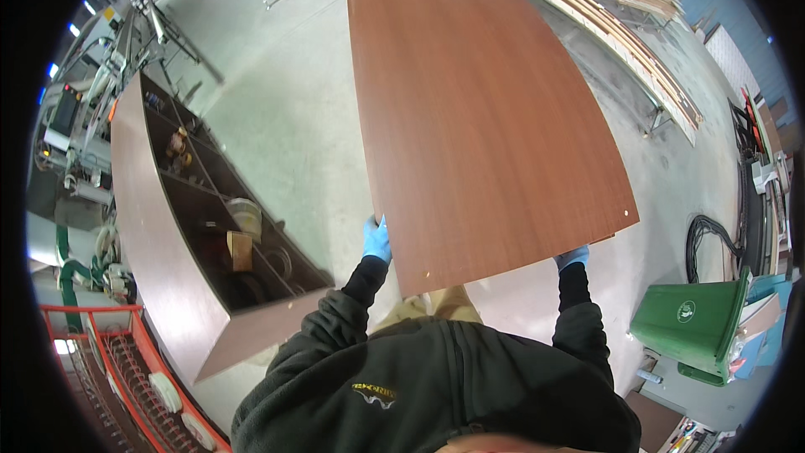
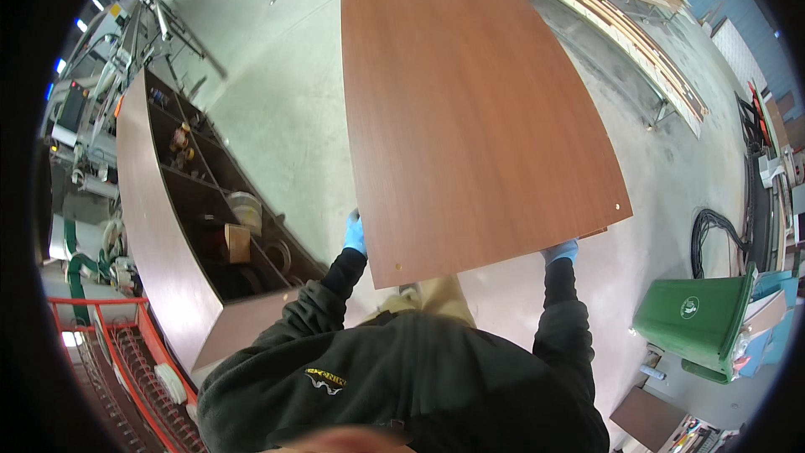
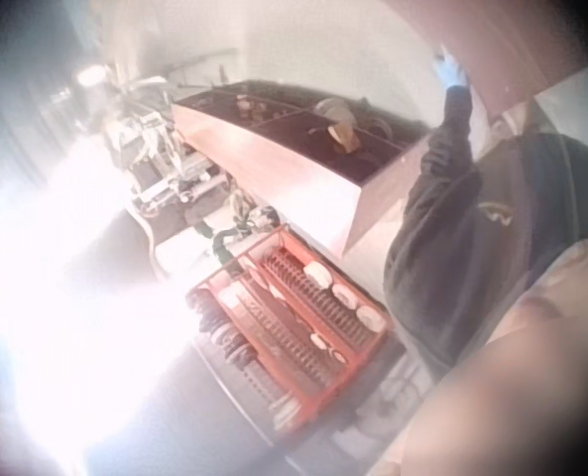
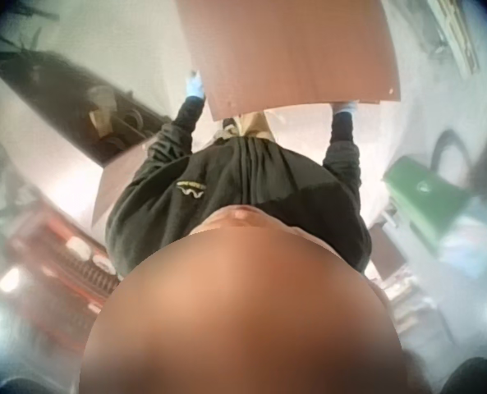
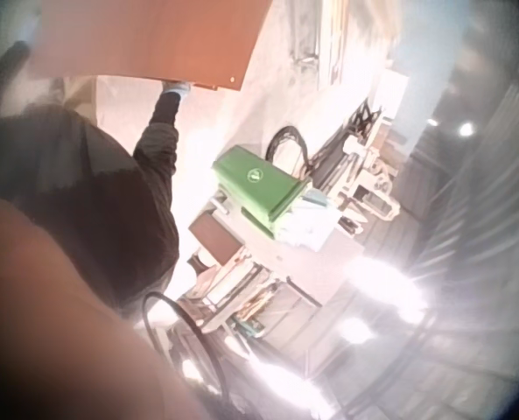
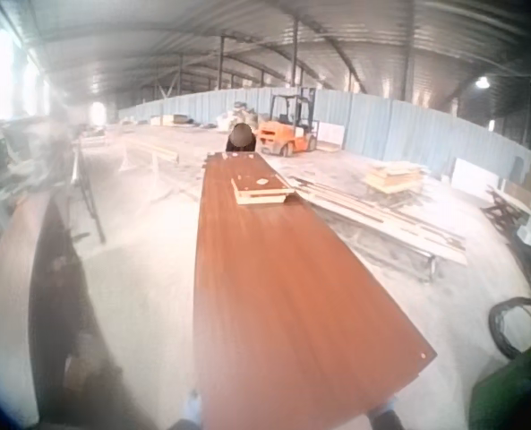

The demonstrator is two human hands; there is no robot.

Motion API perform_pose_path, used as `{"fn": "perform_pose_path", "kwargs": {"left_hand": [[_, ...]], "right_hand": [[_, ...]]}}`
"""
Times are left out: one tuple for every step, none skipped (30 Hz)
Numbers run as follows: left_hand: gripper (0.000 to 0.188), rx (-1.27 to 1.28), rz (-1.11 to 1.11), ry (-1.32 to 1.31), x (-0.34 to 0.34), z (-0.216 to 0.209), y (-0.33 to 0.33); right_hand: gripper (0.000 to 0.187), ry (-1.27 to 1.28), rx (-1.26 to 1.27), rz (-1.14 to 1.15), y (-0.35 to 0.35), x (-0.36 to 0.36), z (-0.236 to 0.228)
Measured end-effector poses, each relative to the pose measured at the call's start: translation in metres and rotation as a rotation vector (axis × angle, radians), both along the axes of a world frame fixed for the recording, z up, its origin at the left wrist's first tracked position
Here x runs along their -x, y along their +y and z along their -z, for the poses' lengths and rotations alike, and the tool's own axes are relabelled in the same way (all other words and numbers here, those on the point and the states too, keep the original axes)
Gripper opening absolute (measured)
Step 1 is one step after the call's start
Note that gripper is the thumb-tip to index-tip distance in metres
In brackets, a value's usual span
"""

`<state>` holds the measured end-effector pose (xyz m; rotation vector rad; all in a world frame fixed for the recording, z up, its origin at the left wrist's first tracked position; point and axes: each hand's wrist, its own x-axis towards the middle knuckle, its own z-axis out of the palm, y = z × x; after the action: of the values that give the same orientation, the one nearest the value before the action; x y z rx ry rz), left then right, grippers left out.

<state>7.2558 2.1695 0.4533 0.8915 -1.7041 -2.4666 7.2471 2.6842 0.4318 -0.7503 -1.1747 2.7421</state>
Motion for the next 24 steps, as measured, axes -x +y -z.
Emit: {"fn": "perform_pose_path", "kwargs": {"left_hand": [[0.058, -0.003, 0.043, 0.006, -0.023, -0.002, 0.005], [0.057, -0.002, 0.089, 0.018, -0.042, -0.004, 0.008], [0.056, 0.006, 0.134, 0.039, -0.054, -0.004, 0.011], [0.053, 0.000, 0.108, 0.047, -0.068, -0.002, 0.018], [0.050, -0.001, 0.082, 0.044, -0.086, 0.003, 0.030], [0.047, 0.000, 0.066, 0.034, -0.105, 0.010, 0.038], [0.045, 0.017, 0.021, 0.034, -0.123, 0.018, 0.045], [0.043, 0.033, -0.014, 0.033, -0.139, 0.026, 0.054], [0.041, 0.041, -0.039, 0.014, -0.155, 0.034, 0.068], [0.043, -0.331, -0.066, 0.048, -0.171, 0.040, 0.069], [0.046, -0.697, -0.131, -0.003, -0.186, 0.042, 0.072], [0.050, -0.708, -0.171, -0.035, -0.200, 0.046, 0.097], [0.055, -0.810, -0.133, -0.065, -0.213, 0.036, 0.124], [0.051, -0.595, -0.017, 0.023, -0.228, 0.031, 0.145], [0.051, -0.465, 0.005, 0.014, -0.244, 0.023, 0.150], [0.051, -0.422, 0.024, 0.007, -0.264, 0.015, 0.155], [0.051, -0.405, 0.041, -0.008, -0.283, 0.007, 0.154], [0.051, -0.389, 0.059, -0.017, -0.301, 0.001, 0.149], [0.051, -0.377, 0.074, -0.035, -0.309, -0.004, 0.141], [0.050, -0.362, 0.093, -0.051, -0.322, -0.007, 0.145], [0.050, -0.351, 0.106, -0.066, -0.330, -0.006, 0.147], [0.050, -0.343, 0.118, -0.081, -0.341, -0.005, 0.148], [0.050, -0.334, 0.121, -0.094, -0.352, -0.001, 0.152], [0.050, -0.327, 0.125, -0.104, -0.365, 0.003, 0.162]], "right_hand": [[0.065, 0.030, -0.030, -0.024, 0.016, -0.020, 0.018], [0.064, 0.082, -0.444, -0.099, 0.031, -0.041, 0.036], [0.064, 0.153, -0.859, -0.172, 0.043, -0.054, 0.052], [0.063, 0.207, -1.069, -0.223, 0.058, -0.064, 0.063], [0.062, 0.263, -1.279, -0.250, 0.069, -0.073, 0.070], [0.062, 0.288, -1.282, -0.254, 0.078, -0.089, 0.073], [0.062, 0.252, -1.052, -0.226, 0.085, -0.108, 0.072], [0.061, 0.217, -0.823, -0.175, 0.090, -0.126, 0.068], [0.061, 0.130, -0.361, -0.082, 0.095, -0.141, 0.060], [0.060, 0.012, 0.126, 0.053, 0.106, -0.154, 0.048], [0.059, 0.172, -0.661, -0.136, 0.103, -0.159, 0.045], [0.057, 0.024, -0.377, -0.078, 0.120, -0.172, 0.026], [0.054, -0.047, 0.021, 0.132, 0.137, -0.184, 0.016], [0.056, 0.057, -0.024, 0.123, 0.148, -0.193, 0.007], [0.060, 0.055, -0.044, 0.147, 0.150, -0.205, 0.000], [0.063, -0.067, 0.047, 0.256, 0.148, -0.214, -0.002], [0.067, -0.105, 0.054, 0.290, 0.144, -0.223, -0.002], [0.071, -0.172, 0.069, 0.348, 0.144, -0.231, -0.001], [0.075, -0.166, -0.037, 0.338, 0.134, -0.231, 0.000], [0.079, -0.276, -0.097, 0.353, 0.140, -0.242, 0.004], [0.082, -0.314, -0.196, 0.325, 0.143, -0.247, 0.007], [0.085, -0.396, -0.290, 0.293, 0.149, -0.253, 0.011], [0.087, -0.425, -0.403, 0.269, 0.158, -0.261, 0.016], [0.089, -0.441, -0.347, 0.289, 0.169, -0.268, 0.022]]}}
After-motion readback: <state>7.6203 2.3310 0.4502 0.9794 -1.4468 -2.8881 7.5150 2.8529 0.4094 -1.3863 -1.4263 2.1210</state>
